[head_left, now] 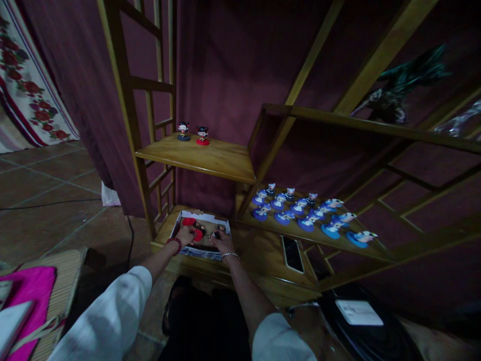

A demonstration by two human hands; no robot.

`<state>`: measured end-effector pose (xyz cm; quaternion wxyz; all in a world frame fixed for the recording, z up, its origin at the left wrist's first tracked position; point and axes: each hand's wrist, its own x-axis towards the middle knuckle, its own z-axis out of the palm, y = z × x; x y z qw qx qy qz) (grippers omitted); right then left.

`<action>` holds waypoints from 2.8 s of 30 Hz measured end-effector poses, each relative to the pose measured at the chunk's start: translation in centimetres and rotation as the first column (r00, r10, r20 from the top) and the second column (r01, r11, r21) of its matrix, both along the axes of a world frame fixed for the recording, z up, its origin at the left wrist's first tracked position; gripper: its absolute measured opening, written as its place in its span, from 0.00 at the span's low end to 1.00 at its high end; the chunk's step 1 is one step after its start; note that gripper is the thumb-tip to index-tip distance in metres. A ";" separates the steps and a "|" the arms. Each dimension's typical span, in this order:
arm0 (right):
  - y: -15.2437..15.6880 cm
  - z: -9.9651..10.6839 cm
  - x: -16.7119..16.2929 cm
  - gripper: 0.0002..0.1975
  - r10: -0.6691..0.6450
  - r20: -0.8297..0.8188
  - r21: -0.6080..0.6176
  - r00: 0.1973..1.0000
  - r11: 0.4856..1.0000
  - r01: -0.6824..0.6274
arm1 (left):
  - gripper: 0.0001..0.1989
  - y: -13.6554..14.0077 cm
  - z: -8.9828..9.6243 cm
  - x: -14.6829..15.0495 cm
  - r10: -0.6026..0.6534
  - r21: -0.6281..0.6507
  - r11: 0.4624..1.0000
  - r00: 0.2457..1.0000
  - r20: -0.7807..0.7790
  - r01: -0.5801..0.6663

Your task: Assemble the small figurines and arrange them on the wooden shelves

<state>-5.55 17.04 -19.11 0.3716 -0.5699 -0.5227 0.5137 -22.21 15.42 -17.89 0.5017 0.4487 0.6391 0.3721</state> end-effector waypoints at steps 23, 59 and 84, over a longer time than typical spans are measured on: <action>-4.7 6.7 -0.9 0.17 0.021 -0.196 0.135 0.980 0.991 0.006 | 0.04 -5.7 5.7 2.7 0.110 0.109 0.982 0.933 0.344 -0.156; -11.0 19.3 1.1 0.17 0.334 0.143 0.500 0.932 0.788 -0.359 | 0.09 -14.0 14.0 5.0 -0.019 0.172 0.941 0.462 0.886 -0.292; -12.5 22.6 1.2 0.17 0.418 0.253 0.473 0.872 0.733 -0.489 | 0.09 -15.2 14.9 5.0 -0.050 0.204 0.937 0.469 0.882 -0.283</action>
